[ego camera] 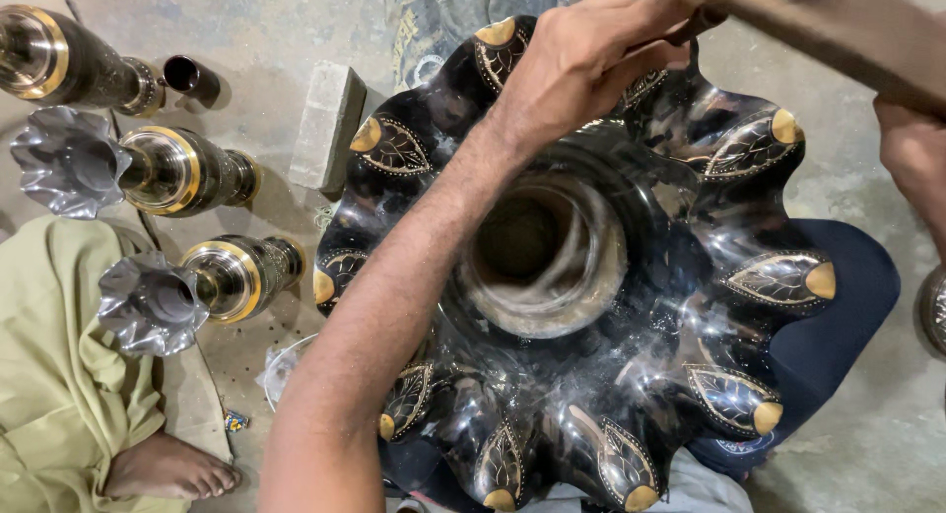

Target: The person uses a hammer and a metal punch to shape the decorative edges of a large, black, flower-shaped metal object. They repeatedly strike the punch to refine the contours of the object's lobes.

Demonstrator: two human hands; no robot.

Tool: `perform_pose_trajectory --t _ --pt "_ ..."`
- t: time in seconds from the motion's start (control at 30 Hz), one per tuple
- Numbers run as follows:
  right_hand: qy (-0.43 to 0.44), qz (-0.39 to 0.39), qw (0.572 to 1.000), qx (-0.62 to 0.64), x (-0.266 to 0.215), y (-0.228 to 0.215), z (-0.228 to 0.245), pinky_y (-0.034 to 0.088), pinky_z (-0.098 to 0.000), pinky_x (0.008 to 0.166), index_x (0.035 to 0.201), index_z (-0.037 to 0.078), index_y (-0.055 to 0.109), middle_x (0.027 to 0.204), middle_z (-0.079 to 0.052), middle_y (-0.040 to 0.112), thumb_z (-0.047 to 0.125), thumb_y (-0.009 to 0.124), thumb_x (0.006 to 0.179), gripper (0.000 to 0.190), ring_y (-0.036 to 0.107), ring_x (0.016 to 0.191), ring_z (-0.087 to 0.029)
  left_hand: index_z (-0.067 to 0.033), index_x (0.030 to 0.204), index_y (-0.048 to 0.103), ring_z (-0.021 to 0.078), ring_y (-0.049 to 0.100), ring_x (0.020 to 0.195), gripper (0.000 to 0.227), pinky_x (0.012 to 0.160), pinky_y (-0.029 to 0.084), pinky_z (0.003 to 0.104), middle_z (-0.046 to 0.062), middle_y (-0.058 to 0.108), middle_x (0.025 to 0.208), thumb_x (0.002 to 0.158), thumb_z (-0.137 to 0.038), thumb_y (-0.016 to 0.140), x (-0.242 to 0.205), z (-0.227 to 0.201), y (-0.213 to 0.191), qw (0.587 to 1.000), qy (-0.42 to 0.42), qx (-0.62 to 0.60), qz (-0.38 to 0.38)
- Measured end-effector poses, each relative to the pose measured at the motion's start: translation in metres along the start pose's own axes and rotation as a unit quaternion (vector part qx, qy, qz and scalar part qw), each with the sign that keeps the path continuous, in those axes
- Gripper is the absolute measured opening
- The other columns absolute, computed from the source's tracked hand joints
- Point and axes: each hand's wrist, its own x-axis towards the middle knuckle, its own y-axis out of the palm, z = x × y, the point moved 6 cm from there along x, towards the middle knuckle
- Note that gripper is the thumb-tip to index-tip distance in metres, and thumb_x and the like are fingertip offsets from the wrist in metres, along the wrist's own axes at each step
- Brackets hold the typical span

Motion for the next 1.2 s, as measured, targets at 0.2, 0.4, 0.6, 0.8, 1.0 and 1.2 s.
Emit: perform_pose_trajectory --t 0.2,0.4,0.6,0.8,1.0,1.2 --pt "0.065 0.025 0.996 0.058 -0.023 0.0 0.012 0.046 -0.0467 0.102 0.146 -0.002 0.048 0.126 -0.02 0.059 0.042 0.062 0.1 0.065 0.058 0.119 -0.031 -0.0205 0.135 0.057 0.0194 0.074 0.102 0.042 0.091 0.064 0.034 0.001 0.073 0.114 0.099 -0.022 0.077 -0.001 0.001 0.004 0.994 0.081 0.075 -0.016" --pt "0.125 0.015 0.984 0.128 -0.049 0.014 0.005 0.046 -0.0479 0.103 0.146 -0.002 0.048 0.126 -0.021 0.059 0.043 0.062 0.1 0.067 0.058 0.119 -0.032 -0.0227 0.144 0.055 0.0174 0.075 0.11 0.045 0.094 0.064 0.034 0.0 0.074 0.121 0.105 -0.02 0.076 -0.005 0.01 0.005 0.997 0.047 0.064 0.007" --pt "0.193 0.074 0.969 0.137 -0.056 0.035 -0.048 0.034 -0.0534 0.122 0.149 -0.005 0.05 0.139 -0.03 0.057 0.058 0.048 0.113 0.073 0.051 0.139 -0.037 -0.0215 0.145 0.052 0.0169 0.076 0.106 0.046 0.091 0.064 0.035 0.0 0.073 0.119 0.105 -0.016 0.075 -0.005 0.012 0.009 0.997 0.045 0.066 0.018" --pt "0.116 0.034 0.99 0.07 -0.054 0.029 -0.041 0.037 -0.049 0.115 0.146 -0.005 0.051 0.133 -0.026 0.057 0.054 0.049 0.114 0.067 0.053 0.131 -0.034 -0.0201 0.143 0.053 0.0176 0.076 0.104 0.042 0.088 0.064 0.035 0.0 0.074 0.119 0.106 -0.017 0.074 -0.005 0.017 0.013 0.996 0.057 0.069 0.021" --pt "0.08 0.02 0.996 0.042 -0.053 0.024 -0.026 0.039 -0.0446 0.108 0.142 -0.005 0.052 0.126 -0.022 0.058 0.049 0.05 0.115 0.06 0.055 0.124 -0.031 -0.02 0.14 0.055 0.0197 0.076 0.1 0.041 0.085 0.064 0.035 0.002 0.075 0.116 0.104 -0.018 0.074 -0.006 0.014 0.007 0.995 0.077 0.068 -0.007" --pt "0.071 0.018 0.997 0.031 -0.054 0.024 -0.021 0.041 -0.0402 0.101 0.138 -0.005 0.053 0.119 -0.019 0.058 0.044 0.051 0.115 0.054 0.057 0.116 -0.029 -0.0248 0.147 0.053 0.0154 0.079 0.108 0.044 0.09 0.067 0.029 -0.001 0.075 0.122 0.108 -0.014 0.07 -0.011 0.012 0.004 0.998 0.045 0.041 0.004"
